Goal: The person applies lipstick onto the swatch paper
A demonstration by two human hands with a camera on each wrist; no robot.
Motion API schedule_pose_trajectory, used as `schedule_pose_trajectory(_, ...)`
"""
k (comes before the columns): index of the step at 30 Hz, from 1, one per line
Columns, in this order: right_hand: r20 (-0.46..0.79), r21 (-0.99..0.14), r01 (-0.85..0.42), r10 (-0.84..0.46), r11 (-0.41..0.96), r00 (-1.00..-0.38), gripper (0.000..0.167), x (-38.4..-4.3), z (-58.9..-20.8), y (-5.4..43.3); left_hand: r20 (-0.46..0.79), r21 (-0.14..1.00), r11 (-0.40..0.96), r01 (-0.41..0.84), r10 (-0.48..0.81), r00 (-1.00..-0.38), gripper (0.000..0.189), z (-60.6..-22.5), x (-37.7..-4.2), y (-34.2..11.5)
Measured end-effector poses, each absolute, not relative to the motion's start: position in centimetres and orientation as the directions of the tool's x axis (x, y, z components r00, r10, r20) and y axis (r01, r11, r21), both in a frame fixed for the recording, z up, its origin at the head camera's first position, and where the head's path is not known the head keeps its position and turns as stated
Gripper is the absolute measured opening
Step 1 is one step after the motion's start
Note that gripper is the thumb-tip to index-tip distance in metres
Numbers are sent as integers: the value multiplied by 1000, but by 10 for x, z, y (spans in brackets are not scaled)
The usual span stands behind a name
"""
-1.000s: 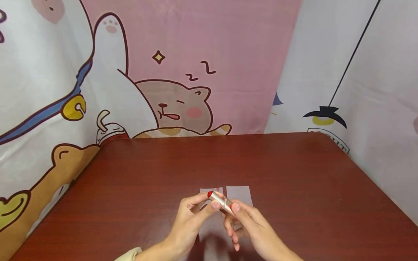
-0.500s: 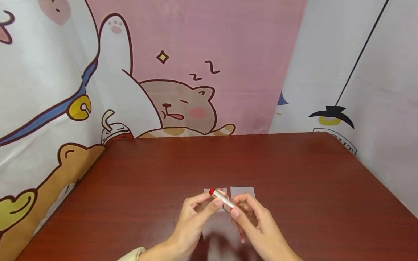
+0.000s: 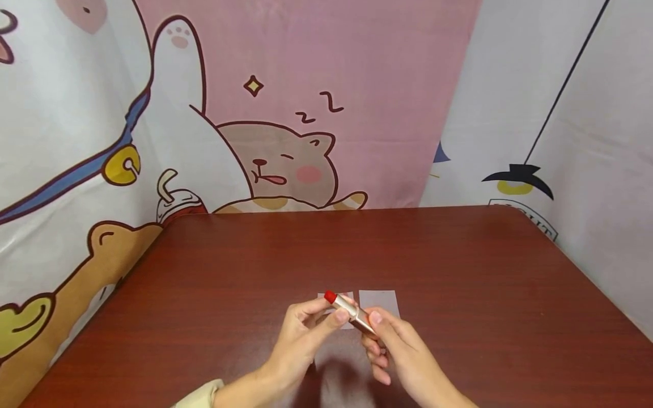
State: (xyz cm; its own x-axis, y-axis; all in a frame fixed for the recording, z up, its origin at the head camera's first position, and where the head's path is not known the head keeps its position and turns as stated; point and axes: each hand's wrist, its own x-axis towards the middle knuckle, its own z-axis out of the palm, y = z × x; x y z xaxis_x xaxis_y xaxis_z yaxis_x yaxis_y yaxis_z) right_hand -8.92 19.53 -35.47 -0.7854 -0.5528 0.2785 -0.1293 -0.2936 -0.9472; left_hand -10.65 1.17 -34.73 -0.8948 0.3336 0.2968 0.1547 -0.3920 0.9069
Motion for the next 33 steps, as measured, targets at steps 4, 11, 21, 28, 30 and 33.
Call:
schedule_pose_trajectory(4, 254, -940, -68, -557, -333, -791, 40, -91, -352, 193, 295, 913, -375, 159, 338, -894, 26, -346, -110, 9)
schedule_pose_trajectory(11, 193, -966, -84, -465, -245, -864, 28, -94, -344, 183, 268, 929, -336, 159, 308, -913, 24, -343, -115, 4)
schedule_pose_trajectory(21, 201, -964, -106, -406, -244, -891, 34, -99, -346, 176, 238, 953, -263, 150, 343, -909, 24, -339, -124, -3)
schedule_pose_trajectory(28, 187, -982, -185, -215, -28, -958, 26, -108, -338, 185, 118, 864, 345, 367, 570, -813, 33, -347, -148, -39)
schedule_pose_trajectory(30, 196, -978, -205, -160, 42, -967, 24, -112, -335, 189, 110, 655, 540, 529, 624, -773, 34, -353, -154, -49)
schedule_pose_trajectory(33, 201, -969, -215, -115, 123, -973, 23, -120, -333, 193, 99, 327, 652, 684, 697, -711, 36, -362, -158, -56)
